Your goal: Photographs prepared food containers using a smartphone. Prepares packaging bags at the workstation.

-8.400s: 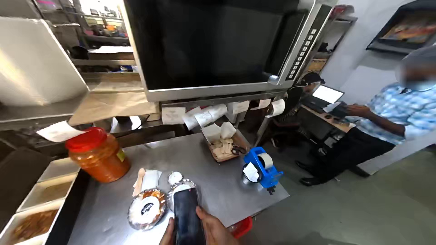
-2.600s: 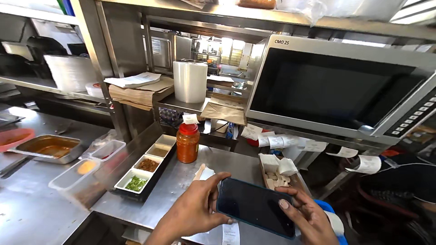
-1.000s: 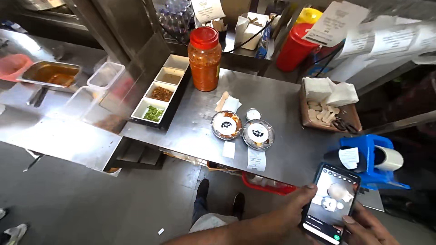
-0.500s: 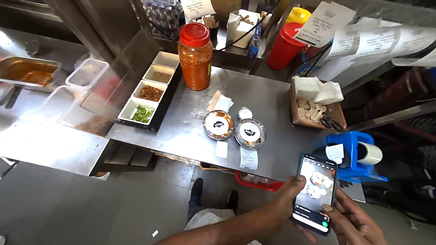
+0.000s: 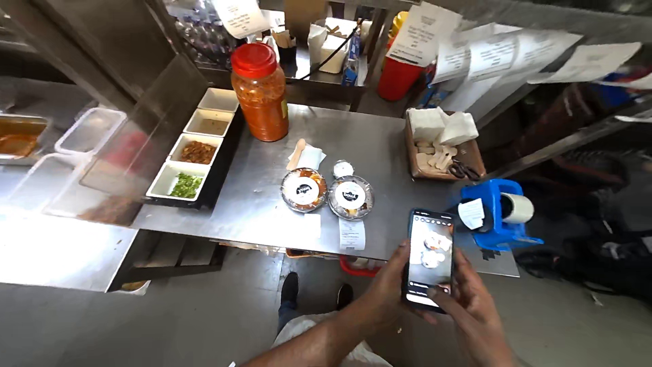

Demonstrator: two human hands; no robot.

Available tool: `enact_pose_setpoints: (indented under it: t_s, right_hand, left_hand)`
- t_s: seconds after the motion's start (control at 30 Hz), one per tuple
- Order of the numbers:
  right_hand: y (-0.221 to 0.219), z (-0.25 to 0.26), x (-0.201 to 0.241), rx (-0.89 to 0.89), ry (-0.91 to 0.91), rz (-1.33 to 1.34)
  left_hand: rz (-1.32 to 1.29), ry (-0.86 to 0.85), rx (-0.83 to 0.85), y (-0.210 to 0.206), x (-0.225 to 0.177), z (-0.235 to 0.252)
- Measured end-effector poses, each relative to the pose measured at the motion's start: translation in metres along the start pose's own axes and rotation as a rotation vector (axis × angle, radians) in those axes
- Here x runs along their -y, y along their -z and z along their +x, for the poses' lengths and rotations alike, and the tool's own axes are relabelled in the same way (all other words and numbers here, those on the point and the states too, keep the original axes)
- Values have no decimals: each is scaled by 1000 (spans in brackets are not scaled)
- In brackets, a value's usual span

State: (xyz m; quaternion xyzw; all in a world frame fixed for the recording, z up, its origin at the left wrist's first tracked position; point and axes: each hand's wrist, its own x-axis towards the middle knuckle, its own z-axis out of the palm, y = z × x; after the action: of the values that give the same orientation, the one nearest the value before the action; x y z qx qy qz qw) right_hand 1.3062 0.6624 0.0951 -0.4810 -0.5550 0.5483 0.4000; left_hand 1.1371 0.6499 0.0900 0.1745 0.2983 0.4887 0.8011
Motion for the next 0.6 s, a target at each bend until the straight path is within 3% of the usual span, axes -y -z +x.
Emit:
enact_pose_setpoints:
  t_s: [0.6]
  right_hand:
    - [10, -13, -12, -54, -73, -74]
  left_hand:
    - [48, 23, -37, -9, 18, 4]
